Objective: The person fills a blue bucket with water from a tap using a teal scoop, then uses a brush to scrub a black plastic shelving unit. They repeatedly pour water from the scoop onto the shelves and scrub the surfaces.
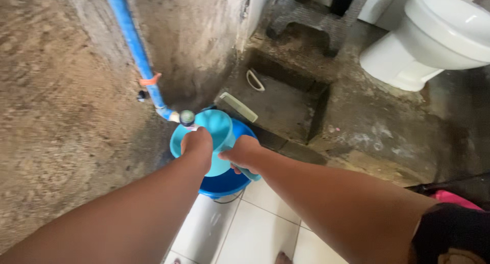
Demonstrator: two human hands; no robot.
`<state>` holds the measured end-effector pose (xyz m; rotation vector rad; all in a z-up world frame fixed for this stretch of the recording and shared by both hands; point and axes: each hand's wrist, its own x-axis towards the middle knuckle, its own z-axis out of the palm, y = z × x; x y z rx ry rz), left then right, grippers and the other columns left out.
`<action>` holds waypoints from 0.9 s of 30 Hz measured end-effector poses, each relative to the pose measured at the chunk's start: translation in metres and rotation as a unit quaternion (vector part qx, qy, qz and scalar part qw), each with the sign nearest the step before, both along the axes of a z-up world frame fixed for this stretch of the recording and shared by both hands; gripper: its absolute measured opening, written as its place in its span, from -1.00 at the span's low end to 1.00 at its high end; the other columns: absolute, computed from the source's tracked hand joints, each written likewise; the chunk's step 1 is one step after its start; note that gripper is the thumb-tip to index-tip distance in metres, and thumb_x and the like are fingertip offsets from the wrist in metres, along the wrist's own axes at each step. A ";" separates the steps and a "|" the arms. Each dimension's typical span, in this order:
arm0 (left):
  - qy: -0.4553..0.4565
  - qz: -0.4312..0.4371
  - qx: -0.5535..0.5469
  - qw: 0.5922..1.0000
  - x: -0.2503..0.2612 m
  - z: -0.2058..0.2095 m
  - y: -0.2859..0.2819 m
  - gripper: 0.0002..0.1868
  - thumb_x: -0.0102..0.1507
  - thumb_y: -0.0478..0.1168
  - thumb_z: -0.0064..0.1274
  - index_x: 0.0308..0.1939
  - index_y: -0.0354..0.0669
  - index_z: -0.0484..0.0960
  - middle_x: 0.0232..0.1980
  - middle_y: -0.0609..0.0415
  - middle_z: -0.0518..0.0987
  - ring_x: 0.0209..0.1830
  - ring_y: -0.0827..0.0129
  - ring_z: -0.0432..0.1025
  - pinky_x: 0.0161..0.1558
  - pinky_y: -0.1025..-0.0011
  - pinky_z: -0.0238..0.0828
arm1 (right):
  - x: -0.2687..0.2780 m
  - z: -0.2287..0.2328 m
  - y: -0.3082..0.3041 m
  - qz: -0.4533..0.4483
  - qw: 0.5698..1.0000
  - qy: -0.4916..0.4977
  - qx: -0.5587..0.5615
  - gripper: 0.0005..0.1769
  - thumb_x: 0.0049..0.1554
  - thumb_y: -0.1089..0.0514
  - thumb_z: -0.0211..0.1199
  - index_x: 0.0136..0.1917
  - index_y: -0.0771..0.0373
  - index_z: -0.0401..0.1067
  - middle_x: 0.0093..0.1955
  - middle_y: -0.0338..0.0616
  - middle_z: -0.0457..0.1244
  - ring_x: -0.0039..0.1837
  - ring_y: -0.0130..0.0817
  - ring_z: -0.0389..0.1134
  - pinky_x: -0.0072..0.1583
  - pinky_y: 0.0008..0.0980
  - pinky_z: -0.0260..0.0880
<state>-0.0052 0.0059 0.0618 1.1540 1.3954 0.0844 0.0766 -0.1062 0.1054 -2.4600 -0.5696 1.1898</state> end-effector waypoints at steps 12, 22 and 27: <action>0.043 -0.129 0.136 0.981 -0.028 -0.037 0.028 -0.46 0.35 -0.01 -0.28 0.15 -0.37 0.57 0.21 -0.34 0.56 0.20 -0.22 0.47 0.15 0.03 0.43 | -0.027 0.015 0.015 -0.066 0.998 -0.003 0.020 -0.56 0.01 -0.02 0.48 -0.41 0.39 0.46 -0.40 -0.05 0.35 -0.41 -0.31 0.37 -0.32 -0.31 0.38; 0.170 -0.276 0.212 0.922 -0.024 -0.051 0.035 -0.57 0.32 -0.12 -0.10 0.18 -0.30 0.51 0.21 -0.24 0.56 0.20 -0.08 0.50 0.09 0.13 0.48 | -0.027 0.011 0.007 -0.007 1.000 -0.021 0.009 -0.59 -0.05 0.01 0.53 -0.35 0.37 0.44 -0.38 -0.07 0.35 -0.39 -0.32 0.39 -0.30 -0.34 0.41; 0.193 -0.295 0.218 0.910 -0.024 -0.067 0.036 -0.59 0.35 -0.13 -0.07 0.22 -0.26 0.49 0.23 -0.20 0.54 0.21 -0.04 0.49 0.06 0.18 0.48 | -0.030 0.009 0.001 0.022 0.999 -0.013 0.020 -0.58 -0.01 0.00 0.48 -0.29 0.41 0.42 -0.37 -0.06 0.34 -0.39 -0.31 0.39 -0.31 -0.32 0.40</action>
